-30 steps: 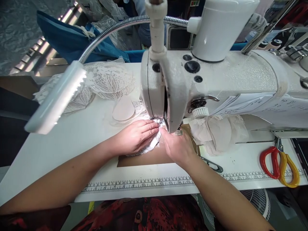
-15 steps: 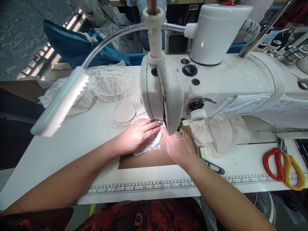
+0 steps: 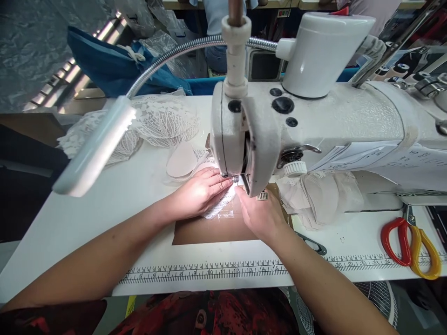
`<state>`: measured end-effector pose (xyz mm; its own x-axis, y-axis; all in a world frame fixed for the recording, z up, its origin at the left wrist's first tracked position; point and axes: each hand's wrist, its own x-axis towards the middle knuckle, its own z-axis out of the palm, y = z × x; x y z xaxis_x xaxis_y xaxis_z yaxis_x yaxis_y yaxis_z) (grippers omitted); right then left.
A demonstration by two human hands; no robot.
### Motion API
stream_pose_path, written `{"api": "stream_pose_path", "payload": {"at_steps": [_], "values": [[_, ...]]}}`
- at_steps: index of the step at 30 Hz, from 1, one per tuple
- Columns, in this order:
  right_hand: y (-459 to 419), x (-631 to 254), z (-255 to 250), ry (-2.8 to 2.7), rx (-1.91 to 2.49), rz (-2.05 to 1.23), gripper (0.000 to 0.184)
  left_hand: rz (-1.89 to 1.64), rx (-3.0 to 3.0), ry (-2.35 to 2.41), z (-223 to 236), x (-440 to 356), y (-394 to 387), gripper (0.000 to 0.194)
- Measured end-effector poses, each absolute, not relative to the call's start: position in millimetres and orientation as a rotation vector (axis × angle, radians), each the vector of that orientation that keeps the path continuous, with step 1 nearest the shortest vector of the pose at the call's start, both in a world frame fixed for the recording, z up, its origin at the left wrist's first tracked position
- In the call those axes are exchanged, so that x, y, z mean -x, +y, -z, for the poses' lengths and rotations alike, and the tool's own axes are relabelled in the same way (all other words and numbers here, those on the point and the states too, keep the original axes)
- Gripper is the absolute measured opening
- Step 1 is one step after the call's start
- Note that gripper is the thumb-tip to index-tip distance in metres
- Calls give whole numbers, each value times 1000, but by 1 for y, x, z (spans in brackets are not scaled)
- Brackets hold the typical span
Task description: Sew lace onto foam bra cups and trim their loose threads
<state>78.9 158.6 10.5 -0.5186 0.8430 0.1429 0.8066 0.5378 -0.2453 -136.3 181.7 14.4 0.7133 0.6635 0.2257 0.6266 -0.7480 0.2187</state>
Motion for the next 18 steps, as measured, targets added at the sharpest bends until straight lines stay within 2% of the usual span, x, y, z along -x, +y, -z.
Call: {"api": "stream_pose_path", "payload": {"at_steps": [5,13,16,18], "values": [[160,-80,-9,-2539,1400,-274,47,-469,-2778,1119,-13,137,182,33],[160,-84,-9,-2466,1343,-229,37,-437,-2747,1010,-24,147,170,37],[160,-85,-10,-2468,1337,-244,37,-423,-2706,1077,-25,144,167,29],[159,-85,-10,-2472,1340,-268,38,-428,-2670,1130,-23,143,168,30]]}}
